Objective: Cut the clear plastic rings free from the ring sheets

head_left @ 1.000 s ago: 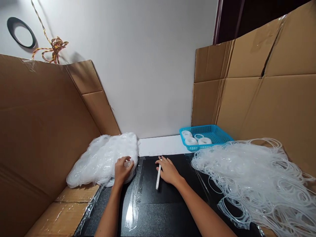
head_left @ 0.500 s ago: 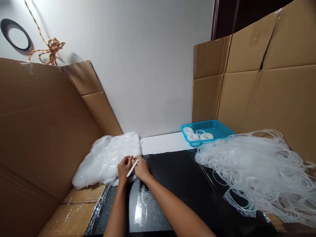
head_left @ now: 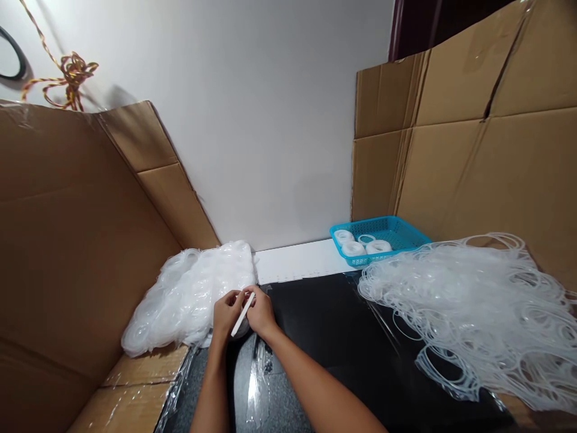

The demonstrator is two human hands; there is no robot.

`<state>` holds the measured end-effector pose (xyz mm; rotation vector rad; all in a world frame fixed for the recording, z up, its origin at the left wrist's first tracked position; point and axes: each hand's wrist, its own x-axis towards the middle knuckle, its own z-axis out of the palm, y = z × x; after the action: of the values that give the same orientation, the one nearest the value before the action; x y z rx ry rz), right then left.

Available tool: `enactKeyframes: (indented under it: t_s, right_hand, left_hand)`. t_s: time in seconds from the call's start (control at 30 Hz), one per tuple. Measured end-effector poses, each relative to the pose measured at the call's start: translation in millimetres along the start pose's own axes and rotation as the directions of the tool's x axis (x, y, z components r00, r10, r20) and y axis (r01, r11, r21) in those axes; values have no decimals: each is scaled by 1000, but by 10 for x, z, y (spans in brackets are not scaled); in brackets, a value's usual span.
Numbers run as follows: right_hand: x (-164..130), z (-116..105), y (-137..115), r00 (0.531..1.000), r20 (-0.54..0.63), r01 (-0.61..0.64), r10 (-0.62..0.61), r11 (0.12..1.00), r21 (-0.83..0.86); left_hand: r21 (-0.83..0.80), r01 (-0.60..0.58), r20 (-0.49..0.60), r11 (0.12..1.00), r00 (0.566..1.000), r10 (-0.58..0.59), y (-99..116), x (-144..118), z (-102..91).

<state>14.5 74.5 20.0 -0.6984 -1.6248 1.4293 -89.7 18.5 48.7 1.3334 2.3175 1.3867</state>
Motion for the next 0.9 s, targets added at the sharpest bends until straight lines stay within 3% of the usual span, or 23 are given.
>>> enactKeyframes:
  t_s: [0.1,0.33,0.53,0.9]
  right_hand:
    - [-4,-6,-29,1000,-12,-5,5,998,57]
    - [-46,-23,-46,990,-36,135,-134,991,17]
    - [-17,-17,19,992,-87,92,-91,996,10]
    - [-16,-78,-72,995,-85,39,-49,993,-113]
  left_hand:
    - [12,-7,19,1000,1000,7,5,1,-13]
    - [-31,6,13,1000,1000,-5,24,-14,-6]
    - [-92,30,-17,995,999,-32,27,-4,22]
    - [-198,14,-219,980,974,-58,4,55,-15]
